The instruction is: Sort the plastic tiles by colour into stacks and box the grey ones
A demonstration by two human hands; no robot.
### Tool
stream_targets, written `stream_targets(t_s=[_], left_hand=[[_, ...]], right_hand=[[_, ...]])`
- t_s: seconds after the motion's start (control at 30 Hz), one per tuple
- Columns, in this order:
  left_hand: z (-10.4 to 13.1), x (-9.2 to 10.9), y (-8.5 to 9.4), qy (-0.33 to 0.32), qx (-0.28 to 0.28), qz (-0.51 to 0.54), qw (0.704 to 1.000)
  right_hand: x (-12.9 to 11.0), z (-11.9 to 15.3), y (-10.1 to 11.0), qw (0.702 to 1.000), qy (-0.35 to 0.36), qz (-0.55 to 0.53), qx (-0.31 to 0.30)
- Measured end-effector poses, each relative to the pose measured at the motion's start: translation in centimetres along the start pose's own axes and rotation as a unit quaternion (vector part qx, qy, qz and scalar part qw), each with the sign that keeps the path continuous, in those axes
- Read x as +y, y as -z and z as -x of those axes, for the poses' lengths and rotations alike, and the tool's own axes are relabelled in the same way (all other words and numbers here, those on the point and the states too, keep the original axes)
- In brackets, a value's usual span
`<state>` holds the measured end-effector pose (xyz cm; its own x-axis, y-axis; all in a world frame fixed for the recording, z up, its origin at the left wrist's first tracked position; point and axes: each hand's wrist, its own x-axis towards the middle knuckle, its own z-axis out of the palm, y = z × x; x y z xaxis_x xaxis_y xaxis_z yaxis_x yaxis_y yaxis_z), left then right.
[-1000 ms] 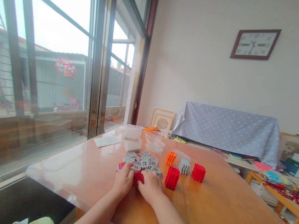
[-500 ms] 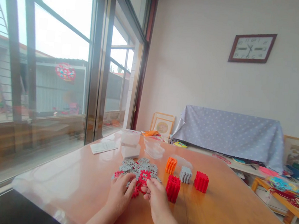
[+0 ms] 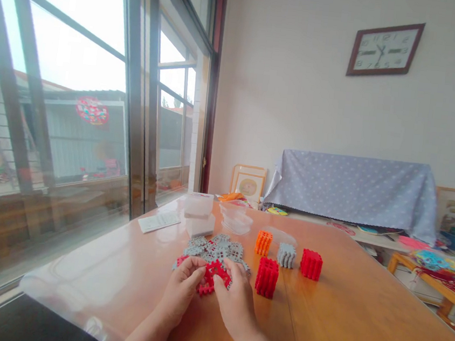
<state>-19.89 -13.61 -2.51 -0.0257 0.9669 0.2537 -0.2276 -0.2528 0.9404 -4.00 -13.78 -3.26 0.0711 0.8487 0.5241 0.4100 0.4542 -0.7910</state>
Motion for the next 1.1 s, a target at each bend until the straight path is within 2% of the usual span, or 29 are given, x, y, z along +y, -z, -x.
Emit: stream_targets(t_s=[0.07, 0.17, 0.4, 0.53, 0.67, 0.8, 0.93, 1.1], left_hand=[[-0.1, 0.0, 0.1, 0.009, 0.006, 0.030, 0.999], [-0.1, 0.0, 0.1, 0.022, 0.000, 0.051, 0.998], [-0.1, 0.4, 0.3, 0.042, -0.016, 0.083, 0.996], [0.2, 0.7, 0.0, 0.043, -0.047, 0.061, 0.996], [0.4, 0.5, -0.3, -0.002, -0.044, 0.000, 0.999], [0.2, 0.2, -0.3, -0.054, -0.011, -0.083, 0.995], [0.0, 0.4, -0.2, -0.079, -0.007, -0.152, 0.985], [-0.1, 0.5, -0.3, -0.095, -0.024, -0.217, 0.971]], right_hand=[[-0.4, 0.3, -0.1, 0.992, 0.086, 0.086, 0.021], [-1.0, 0.4, -0.4, 0.974, 0.148, 0.166, 0.036], [-0.8, 0.2, 0.0, 0.963, 0.155, 0.217, 0.033], [-1.2, -0.1, 1.4, 0.961, 0.170, 0.217, -0.004], [-1.5, -1.4, 4.6, 0.964, 0.158, 0.211, -0.020], [-0.6, -3.9, 9.5, 0.966, 0.122, 0.225, -0.035], [1.5, -6.1, 13.9, 0.971, 0.031, 0.233, -0.033], [4.1, -7.1, 16.3, 0.974, -0.030, 0.213, -0.069]])
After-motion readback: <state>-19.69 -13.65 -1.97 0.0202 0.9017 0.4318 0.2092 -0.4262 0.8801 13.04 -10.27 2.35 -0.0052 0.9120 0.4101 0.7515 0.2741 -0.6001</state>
